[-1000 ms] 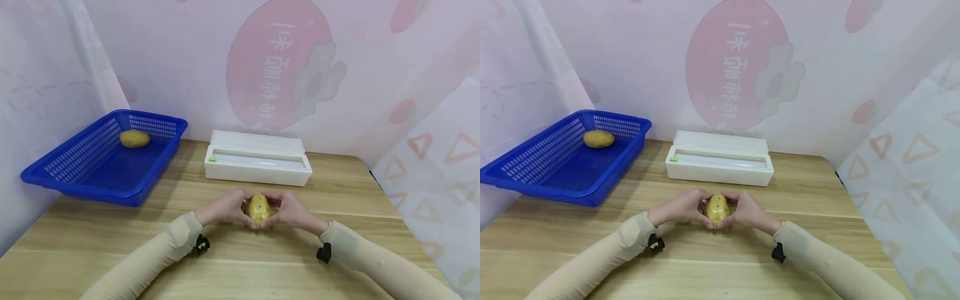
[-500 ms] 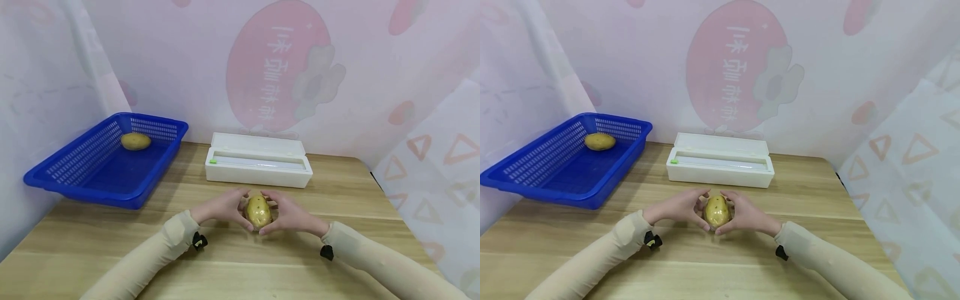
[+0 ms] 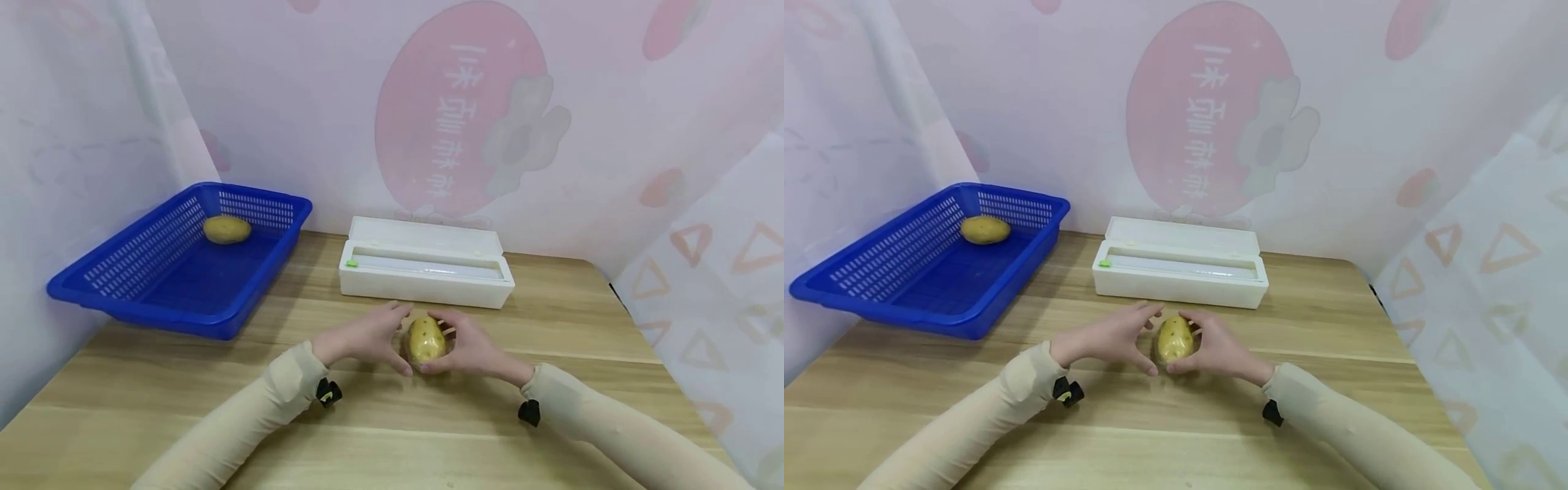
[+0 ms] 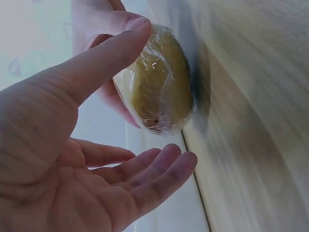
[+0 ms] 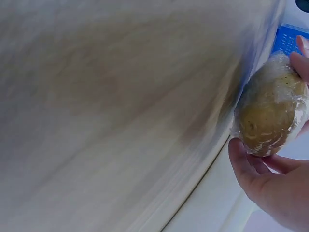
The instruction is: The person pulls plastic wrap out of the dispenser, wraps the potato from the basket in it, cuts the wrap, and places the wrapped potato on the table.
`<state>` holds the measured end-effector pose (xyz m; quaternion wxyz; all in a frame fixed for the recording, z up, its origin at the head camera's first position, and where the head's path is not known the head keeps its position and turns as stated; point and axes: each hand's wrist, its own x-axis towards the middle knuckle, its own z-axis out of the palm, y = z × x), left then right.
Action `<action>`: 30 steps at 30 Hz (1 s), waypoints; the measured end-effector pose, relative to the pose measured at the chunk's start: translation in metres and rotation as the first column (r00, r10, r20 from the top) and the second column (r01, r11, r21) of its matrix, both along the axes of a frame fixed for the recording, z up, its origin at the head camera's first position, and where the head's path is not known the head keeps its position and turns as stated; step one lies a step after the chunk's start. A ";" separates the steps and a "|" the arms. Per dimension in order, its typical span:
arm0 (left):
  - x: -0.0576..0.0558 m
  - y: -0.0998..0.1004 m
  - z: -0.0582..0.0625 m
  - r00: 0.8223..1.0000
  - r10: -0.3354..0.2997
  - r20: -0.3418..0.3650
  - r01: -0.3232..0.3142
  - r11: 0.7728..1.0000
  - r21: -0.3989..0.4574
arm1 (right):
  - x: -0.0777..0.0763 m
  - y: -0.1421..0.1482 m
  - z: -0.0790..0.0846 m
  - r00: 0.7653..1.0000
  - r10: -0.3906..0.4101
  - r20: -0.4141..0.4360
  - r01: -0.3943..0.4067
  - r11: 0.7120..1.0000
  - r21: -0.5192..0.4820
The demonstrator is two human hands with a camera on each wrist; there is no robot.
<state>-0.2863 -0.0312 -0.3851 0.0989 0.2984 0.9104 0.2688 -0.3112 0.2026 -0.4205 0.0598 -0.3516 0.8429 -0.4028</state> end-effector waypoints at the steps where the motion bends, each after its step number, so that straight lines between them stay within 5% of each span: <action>1: 0.000 0.000 0.001 1.000 0.004 0.002 -0.004 1.000 0.004 | 0.000 0.002 0.000 1.000 -0.009 -0.005 0.009 1.000 -0.013; 11: 0.002 -0.001 0.008 0.999 0.023 -0.026 -0.023 1.000 -0.014 | -0.002 0.047 0.008 0.979 -0.190 -0.076 0.187 0.981 -0.050; 18: 0.002 -0.003 0.008 0.999 0.046 -0.020 -0.046 0.999 -0.026 | -0.016 0.099 0.024 0.944 -0.329 -0.010 0.327 0.942 -0.071; 21: 0.003 -0.003 0.008 0.999 0.044 -0.024 -0.045 0.999 -0.024 | -0.025 0.122 0.032 0.943 -0.332 -0.011 0.330 0.941 -0.074; 25: 0.003 -0.003 0.009 0.999 0.047 -0.028 -0.047 0.998 -0.029 | -0.036 0.152 0.039 0.948 -0.304 0.091 0.311 0.947 -0.079; 30: 0.002 -0.004 0.011 0.998 0.056 -0.021 -0.056 0.998 -0.034 | -0.053 0.178 0.040 0.928 -0.338 0.157 0.347 0.937 -0.039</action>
